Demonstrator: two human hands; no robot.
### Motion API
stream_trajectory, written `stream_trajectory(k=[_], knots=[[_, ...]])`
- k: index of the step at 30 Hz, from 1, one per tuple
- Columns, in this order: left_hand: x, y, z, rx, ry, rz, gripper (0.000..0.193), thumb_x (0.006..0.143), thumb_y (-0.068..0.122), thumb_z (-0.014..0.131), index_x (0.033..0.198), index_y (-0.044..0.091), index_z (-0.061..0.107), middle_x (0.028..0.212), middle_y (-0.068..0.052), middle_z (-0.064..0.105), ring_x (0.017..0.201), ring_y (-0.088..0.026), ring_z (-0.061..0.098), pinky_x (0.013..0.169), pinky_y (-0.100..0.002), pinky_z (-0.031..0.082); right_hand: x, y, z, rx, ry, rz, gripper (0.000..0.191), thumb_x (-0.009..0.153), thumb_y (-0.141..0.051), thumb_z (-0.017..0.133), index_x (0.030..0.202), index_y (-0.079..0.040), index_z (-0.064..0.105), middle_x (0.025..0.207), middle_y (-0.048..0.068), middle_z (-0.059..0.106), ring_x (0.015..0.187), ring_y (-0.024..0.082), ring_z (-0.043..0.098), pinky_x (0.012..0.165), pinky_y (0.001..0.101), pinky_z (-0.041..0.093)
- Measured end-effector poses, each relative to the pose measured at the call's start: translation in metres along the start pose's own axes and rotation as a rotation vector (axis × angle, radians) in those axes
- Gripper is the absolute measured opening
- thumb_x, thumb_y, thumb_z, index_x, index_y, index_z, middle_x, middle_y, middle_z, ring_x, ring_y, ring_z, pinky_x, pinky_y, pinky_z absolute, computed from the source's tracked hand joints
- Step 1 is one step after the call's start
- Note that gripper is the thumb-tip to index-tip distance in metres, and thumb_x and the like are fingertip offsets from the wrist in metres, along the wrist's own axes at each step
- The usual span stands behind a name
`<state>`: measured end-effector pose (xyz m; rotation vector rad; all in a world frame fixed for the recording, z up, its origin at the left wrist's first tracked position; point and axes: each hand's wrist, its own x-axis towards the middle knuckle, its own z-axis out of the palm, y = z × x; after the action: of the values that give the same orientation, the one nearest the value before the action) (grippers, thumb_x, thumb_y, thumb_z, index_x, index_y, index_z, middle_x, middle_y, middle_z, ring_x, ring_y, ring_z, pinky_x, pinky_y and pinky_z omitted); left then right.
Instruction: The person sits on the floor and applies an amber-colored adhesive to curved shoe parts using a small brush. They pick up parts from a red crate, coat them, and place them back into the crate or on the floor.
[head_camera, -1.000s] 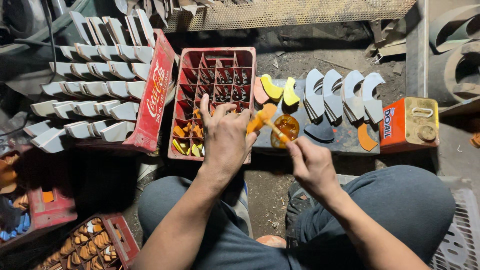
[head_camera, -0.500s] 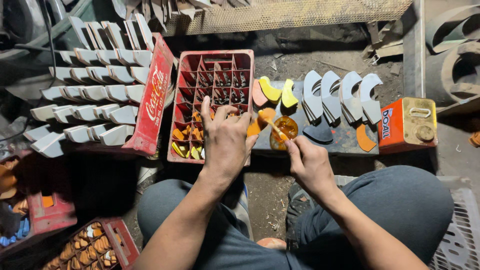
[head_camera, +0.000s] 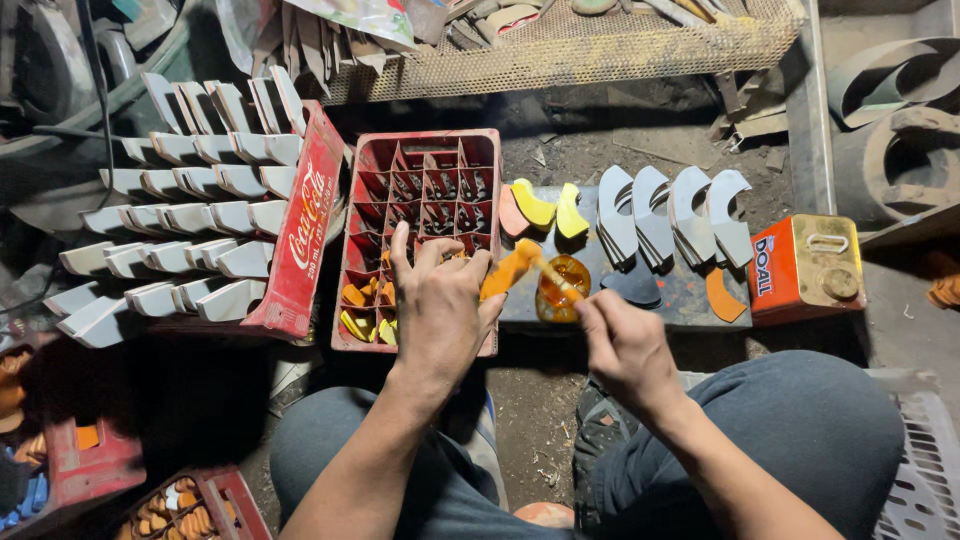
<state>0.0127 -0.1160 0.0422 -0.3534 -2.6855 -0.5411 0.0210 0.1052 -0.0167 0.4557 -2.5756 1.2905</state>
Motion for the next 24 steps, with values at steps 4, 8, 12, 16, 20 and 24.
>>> stream_trajectory(k=[4, 8, 12, 16, 20, 24], knots=[[-0.0010, -0.0021, 0.0007, 0.035, -0.011, 0.004, 0.041, 0.065, 0.021, 0.092, 0.099, 0.007, 0.075, 0.087, -0.011, 0.076, 0.111, -0.028, 0.063, 0.121, -0.061, 0.017, -0.0011, 0.0009, 0.0002, -0.013, -0.004, -0.043, 0.016, 0.099, -0.012, 0.063, 0.089, 0.000, 0.062, 0.067, 0.019, 0.060, 0.057, 0.032, 0.063, 0.051, 0.0397, 0.046], [-0.0011, -0.0016, 0.0006, 0.032, -0.022, -0.004, 0.042, 0.064, 0.022, 0.092, 0.099, 0.007, 0.075, 0.086, -0.011, 0.076, 0.111, -0.028, 0.063, 0.121, -0.061, 0.017, 0.0027, 0.0042, -0.0049, -0.069, 0.030, 0.207, 0.022, 0.102, -0.015, 0.063, 0.086, 0.000, 0.062, 0.061, 0.020, 0.057, 0.050, 0.034, 0.061, 0.051, 0.0428, 0.044], [-0.0001, -0.0022, -0.0004, 0.026, -0.018, 0.003, 0.038, 0.067, 0.021, 0.091, 0.097, 0.007, 0.074, 0.087, -0.010, 0.076, 0.110, -0.028, 0.063, 0.121, -0.062, 0.016, -0.0005, 0.0035, -0.0056, 0.005, 0.000, -0.090, 0.014, 0.099, -0.011, 0.062, 0.090, -0.001, 0.063, 0.067, 0.018, 0.060, 0.056, 0.032, 0.063, 0.051, 0.0389, 0.046], [-0.0022, -0.0007, -0.0020, 0.004, -0.020, 0.019, 0.041, 0.064, 0.020, 0.091, 0.099, 0.006, 0.073, 0.087, -0.010, 0.075, 0.111, -0.030, 0.062, 0.120, -0.061, 0.018, 0.0016, 0.0037, -0.0062, -0.078, 0.005, 0.094, 0.021, 0.101, -0.013, 0.064, 0.085, 0.000, 0.061, 0.063, 0.019, 0.058, 0.054, 0.032, 0.062, 0.051, 0.0399, 0.043], [-0.0020, -0.0003, -0.0029, -0.004, -0.015, 0.018, 0.040, 0.064, 0.021, 0.091, 0.098, 0.007, 0.073, 0.088, -0.010, 0.074, 0.111, -0.029, 0.062, 0.120, -0.061, 0.017, 0.0011, 0.0025, -0.0075, 0.006, 0.028, 0.030, 0.015, 0.099, -0.012, 0.063, 0.088, -0.001, 0.063, 0.064, 0.017, 0.059, 0.049, 0.030, 0.061, 0.048, 0.0391, 0.044], [-0.0026, 0.0001, -0.0023, 0.006, -0.008, 0.043, 0.042, 0.065, 0.021, 0.090, 0.100, 0.007, 0.073, 0.088, -0.009, 0.074, 0.111, -0.029, 0.062, 0.121, -0.061, 0.018, -0.0017, -0.0001, -0.0035, -0.029, -0.018, -0.039, 0.017, 0.099, -0.011, 0.064, 0.088, 0.000, 0.061, 0.065, 0.018, 0.058, 0.055, 0.034, 0.061, 0.051, 0.0393, 0.044]])
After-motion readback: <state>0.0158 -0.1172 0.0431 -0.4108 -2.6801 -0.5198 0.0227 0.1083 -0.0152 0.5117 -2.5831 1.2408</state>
